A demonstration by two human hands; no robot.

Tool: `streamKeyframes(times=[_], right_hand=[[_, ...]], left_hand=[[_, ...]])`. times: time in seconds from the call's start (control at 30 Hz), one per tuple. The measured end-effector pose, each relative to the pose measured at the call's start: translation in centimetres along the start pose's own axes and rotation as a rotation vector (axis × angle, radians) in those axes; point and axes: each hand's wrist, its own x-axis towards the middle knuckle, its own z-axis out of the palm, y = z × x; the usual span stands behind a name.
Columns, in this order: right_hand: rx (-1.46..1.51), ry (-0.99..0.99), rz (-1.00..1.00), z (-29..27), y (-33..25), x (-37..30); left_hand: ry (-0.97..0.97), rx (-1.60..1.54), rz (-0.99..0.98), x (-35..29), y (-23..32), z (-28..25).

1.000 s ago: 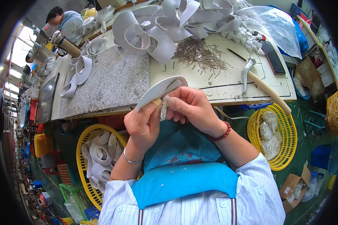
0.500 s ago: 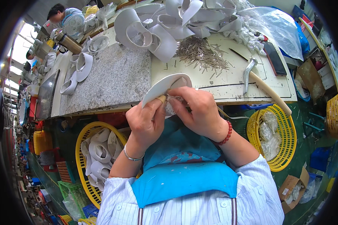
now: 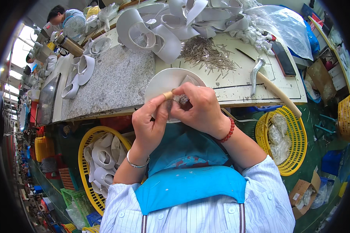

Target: The person attaches decorative accessories into shoe uppers by hand and shapes the shoe parts using a metal hammer.

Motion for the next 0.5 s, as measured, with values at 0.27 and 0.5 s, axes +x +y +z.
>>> streamKeyframes(times=[0.27, 0.5], right_hand=[[-0.153, 0.042, -0.058, 0.2, -0.3, 0.2], [-0.302, 0.019, -0.137, 0.4, -0.7, 0.7]], left_hand=[[0.378, -0.585, -0.322, 0.4, 1.9, 1.8], [0.171, -0.541, -0.362, -0.8, 0.1, 1.0]])
